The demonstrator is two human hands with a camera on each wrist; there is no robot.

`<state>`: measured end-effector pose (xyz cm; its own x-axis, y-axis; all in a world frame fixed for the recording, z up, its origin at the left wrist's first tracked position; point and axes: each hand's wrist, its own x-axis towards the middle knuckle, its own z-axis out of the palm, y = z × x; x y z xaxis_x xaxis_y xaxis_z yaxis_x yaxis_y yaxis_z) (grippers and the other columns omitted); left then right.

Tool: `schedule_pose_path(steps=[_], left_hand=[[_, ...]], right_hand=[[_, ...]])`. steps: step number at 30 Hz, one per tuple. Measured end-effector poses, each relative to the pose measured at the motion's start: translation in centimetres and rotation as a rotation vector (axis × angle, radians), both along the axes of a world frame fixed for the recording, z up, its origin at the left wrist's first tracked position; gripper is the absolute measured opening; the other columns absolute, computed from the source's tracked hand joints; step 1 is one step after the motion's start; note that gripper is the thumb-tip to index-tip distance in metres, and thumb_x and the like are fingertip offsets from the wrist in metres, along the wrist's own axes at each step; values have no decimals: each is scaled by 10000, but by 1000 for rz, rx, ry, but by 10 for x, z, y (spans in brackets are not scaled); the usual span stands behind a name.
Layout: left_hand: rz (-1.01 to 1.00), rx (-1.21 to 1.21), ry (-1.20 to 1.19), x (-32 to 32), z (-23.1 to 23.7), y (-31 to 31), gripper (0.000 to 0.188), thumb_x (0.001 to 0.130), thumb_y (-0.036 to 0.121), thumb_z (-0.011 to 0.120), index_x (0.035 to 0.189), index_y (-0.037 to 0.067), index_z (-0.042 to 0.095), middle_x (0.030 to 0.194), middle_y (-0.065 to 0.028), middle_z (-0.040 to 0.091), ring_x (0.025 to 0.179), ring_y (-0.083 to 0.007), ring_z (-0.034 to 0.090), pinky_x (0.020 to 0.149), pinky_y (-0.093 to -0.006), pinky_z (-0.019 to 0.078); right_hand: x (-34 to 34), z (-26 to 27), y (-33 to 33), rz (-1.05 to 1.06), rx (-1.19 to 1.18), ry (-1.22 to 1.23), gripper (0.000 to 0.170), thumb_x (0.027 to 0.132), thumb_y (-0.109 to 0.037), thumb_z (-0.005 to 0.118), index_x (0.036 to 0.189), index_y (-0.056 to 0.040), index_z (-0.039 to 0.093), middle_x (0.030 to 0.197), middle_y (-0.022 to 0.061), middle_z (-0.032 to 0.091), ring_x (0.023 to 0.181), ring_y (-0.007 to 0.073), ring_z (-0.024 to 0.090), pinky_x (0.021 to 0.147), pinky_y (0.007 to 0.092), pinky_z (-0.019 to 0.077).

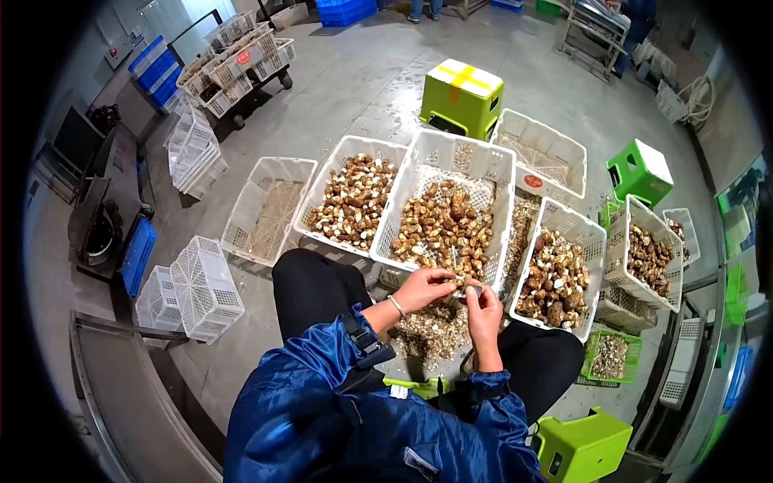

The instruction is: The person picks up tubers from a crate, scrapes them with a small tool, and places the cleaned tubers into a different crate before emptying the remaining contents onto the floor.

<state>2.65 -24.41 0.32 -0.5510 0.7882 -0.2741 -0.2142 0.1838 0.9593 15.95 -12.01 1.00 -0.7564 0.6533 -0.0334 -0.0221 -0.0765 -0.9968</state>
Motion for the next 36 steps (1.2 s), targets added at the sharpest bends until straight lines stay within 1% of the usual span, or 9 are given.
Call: schedule_pose_path(steps=[8, 12, 13, 17, 21, 24, 27, 31, 36], left_hand=[[19, 19, 181, 3, -6, -4, 382, 891, 122, 680, 1224, -47, 602, 1078, -55, 660, 932, -88, 608, 800, -256, 519], [59, -9, 581, 7, 4, -8, 331, 840, 139, 707, 1137, -2, 665, 1066, -89, 691, 898, -125, 638, 783, -284, 516], [89, 7, 672, 9, 10, -7, 296, 811, 141, 709, 1079, 15, 691, 1039, -129, 694, 873, -219, 679, 779, -318, 530], [80, 27, 881, 15, 28, -4, 260, 781, 128, 710, 1017, 17, 700, 973, -144, 689, 857, -318, 675, 761, -364, 545], [44, 33, 803, 13, 28, -3, 258, 783, 136, 719, 1007, 10, 702, 957, -137, 692, 860, -296, 680, 769, -351, 537], [30, 19, 717, 10, 25, -4, 266, 785, 146, 721, 1007, 0, 699, 965, -136, 691, 877, -287, 678, 789, -346, 528], [31, -10, 626, 10, 27, -5, 301, 787, 153, 727, 1037, -11, 692, 978, -140, 696, 902, -257, 678, 809, -339, 522], [-3, -37, 381, 7, 10, -6, 334, 828, 152, 728, 1104, -29, 679, 1014, -108, 703, 901, -145, 647, 810, -297, 520], [-34, -32, 183, 3, -2, -5, 381, 871, 153, 718, 1187, -47, 640, 1057, -82, 690, 922, -100, 616, 816, -265, 514]], right_hand=[[1, -2, -3, 34, 115, 76, 137, 923, -110, 656, 1003, 2, 657, 1037, 18, 653, 804, 42, 555, 683, 208, 456], [3, 9, -3, 55, 267, -12, 132, 894, -103, 680, 921, 22, 648, 1092, 68, 657, 872, 97, 592, 726, 241, 476], [2, 3, -2, 50, 252, -1, 134, 893, -105, 679, 929, 21, 650, 1088, 81, 656, 885, 120, 603, 736, 254, 481], [1, 0, 0, 51, 235, -8, 140, 900, -112, 671, 960, 14, 661, 1043, 67, 649, 866, 115, 592, 727, 252, 472], [1, -1, 4, 60, -45, -14, 134, 946, -137, 631, 998, -26, 684, 786, -63, 589, 686, 10, 474, 604, 184, 382], [0, -10, 10, 53, -174, 19, 132, 950, -137, 626, 979, -17, 674, 828, -43, 619, 690, 11, 479, 610, 185, 387], [3, 4, 2, 78, 130, -34, 134, 954, -139, 616, 968, -11, 652, 878, -20, 648, 699, 18, 502, 620, 194, 419], [2, -7, 9, 74, -169, 28, 120, 935, -113, 634, 958, 3, 651, 969, -19, 644, 729, 32, 520, 632, 198, 424], [2, 4, 2, 78, 376, 21, 131, 926, -107, 645, 982, 11, 648, 942, -17, 621, 767, 34, 526, 617, 211, 426]])
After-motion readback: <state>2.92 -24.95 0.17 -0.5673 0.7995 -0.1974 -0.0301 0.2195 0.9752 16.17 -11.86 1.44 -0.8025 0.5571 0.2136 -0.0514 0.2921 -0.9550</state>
